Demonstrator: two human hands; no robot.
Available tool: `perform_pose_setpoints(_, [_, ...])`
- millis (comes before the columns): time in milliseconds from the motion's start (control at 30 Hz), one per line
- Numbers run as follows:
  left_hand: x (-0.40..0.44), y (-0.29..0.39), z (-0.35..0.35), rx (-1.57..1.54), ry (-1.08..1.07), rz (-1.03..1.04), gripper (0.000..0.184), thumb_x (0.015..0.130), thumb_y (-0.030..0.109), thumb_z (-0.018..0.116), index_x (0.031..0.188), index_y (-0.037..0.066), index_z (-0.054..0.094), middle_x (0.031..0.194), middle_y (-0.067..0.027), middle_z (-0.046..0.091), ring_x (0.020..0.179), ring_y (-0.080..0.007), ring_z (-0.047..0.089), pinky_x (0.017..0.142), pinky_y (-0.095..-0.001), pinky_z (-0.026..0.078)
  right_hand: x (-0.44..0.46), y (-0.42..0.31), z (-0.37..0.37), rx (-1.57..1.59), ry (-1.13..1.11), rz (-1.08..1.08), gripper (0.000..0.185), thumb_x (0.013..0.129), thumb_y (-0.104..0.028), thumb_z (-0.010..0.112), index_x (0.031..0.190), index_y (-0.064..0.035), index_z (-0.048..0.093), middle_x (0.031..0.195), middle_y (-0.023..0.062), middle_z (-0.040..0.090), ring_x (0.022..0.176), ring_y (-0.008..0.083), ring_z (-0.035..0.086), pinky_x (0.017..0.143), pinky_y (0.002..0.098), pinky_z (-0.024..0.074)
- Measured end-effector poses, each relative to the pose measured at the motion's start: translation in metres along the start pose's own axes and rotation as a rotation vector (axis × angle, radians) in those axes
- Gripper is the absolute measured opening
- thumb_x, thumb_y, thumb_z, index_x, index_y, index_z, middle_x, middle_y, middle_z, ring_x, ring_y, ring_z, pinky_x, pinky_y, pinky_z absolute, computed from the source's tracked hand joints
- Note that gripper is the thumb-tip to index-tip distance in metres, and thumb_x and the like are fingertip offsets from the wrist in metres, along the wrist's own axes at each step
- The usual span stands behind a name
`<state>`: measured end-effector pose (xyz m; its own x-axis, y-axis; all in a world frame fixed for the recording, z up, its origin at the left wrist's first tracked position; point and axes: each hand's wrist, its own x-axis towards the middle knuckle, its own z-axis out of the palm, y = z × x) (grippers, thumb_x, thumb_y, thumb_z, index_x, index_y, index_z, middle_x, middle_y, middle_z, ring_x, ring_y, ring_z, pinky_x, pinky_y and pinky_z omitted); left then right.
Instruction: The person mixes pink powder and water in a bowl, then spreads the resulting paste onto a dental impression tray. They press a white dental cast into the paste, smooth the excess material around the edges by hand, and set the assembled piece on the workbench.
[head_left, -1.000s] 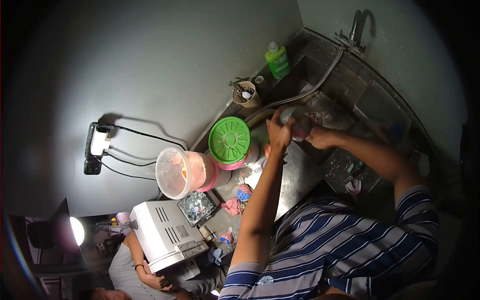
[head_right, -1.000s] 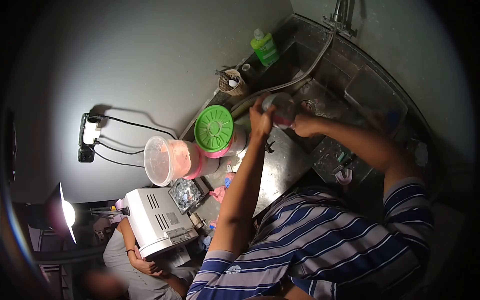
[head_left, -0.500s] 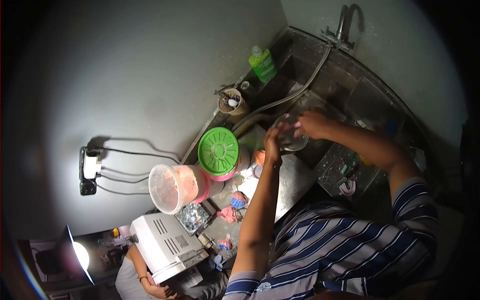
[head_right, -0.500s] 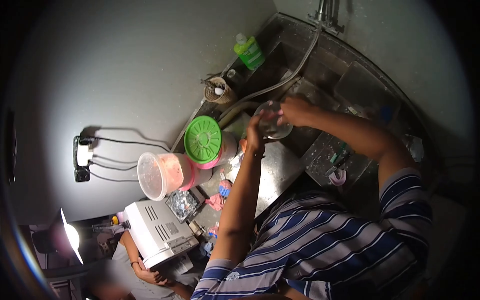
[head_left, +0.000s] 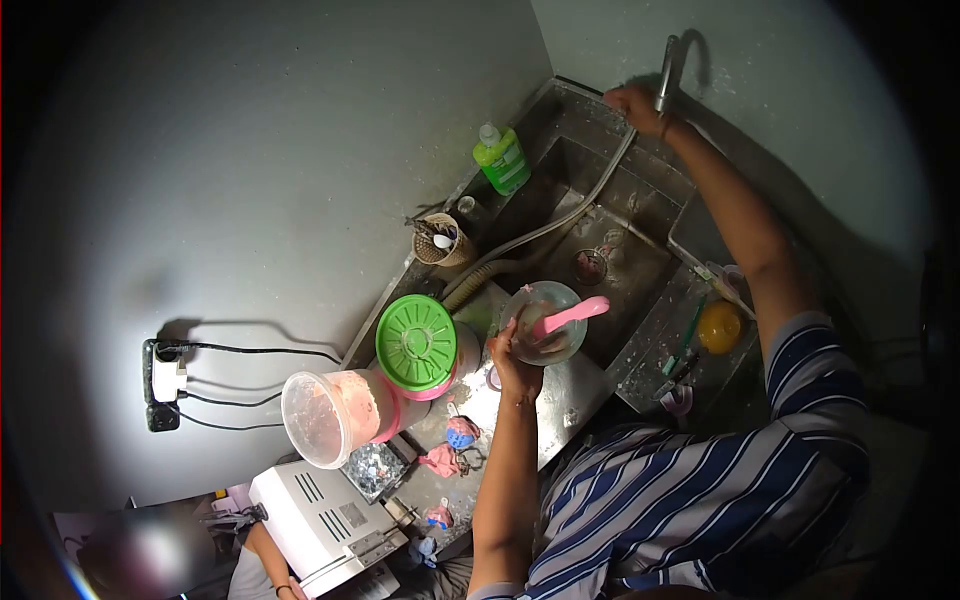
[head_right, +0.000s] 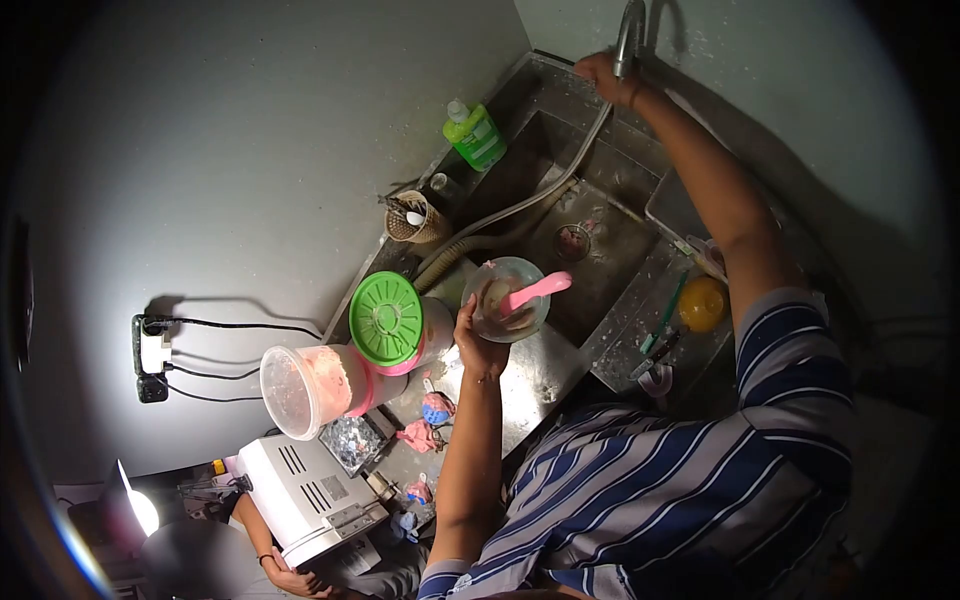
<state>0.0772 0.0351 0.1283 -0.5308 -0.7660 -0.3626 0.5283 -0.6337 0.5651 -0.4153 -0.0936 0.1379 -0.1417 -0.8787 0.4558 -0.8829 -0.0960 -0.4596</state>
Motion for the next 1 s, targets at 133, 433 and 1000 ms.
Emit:
perform_pose_setpoints(133, [-0.009,0.004,-0.007,-0.019,0.051,0.050,0.053,0.091,0.034,0.055,0.134,0.002,0.049,0.131,-0.0164,0.055,0.118,-0.0334,0.055,0.094,-0.0543,0.048,0.022,0.019,0.022,0.097,0.217,0.021,0.022,0.081,0.003,0.062,0.103,-0.0024,0.064,0.097,0.0098,0.068,0.092,0.0237,0.065,0.079,0.0346,0.0522])
perform_pose_setpoints(433, [-0.058,0.028,-0.028,0.025,0.082,0.130,0.057,0.092,0.037,0.056,0.137,0.005,0.046,0.130,-0.0108,0.057,0.117,-0.0319,0.055,0.098,-0.0485,0.044,-0.136,0.023,-0.026,0.088,-0.228,0.719,0.017,0.091,-0.021,0.060,0.085,-0.0045,0.062,0.077,0.0065,0.061,0.073,0.0131,0.059,0.064,0.0315,0.0483])
perform_pose_setpoints(1000, [-0.137,0.050,-0.065,0.284,0.249,-0.007,0.062,0.090,0.052,0.058,0.138,0.014,0.049,0.122,-0.0119,0.057,0.104,-0.0285,0.061,0.064,-0.0431,0.060,-0.204,-0.438,0.049,-0.235,-0.624,-0.469,0.024,0.084,-0.024,0.067,0.095,-0.0037,0.063,0.083,0.0150,0.065,0.072,0.0340,0.067,0.066,0.0450,0.0525])
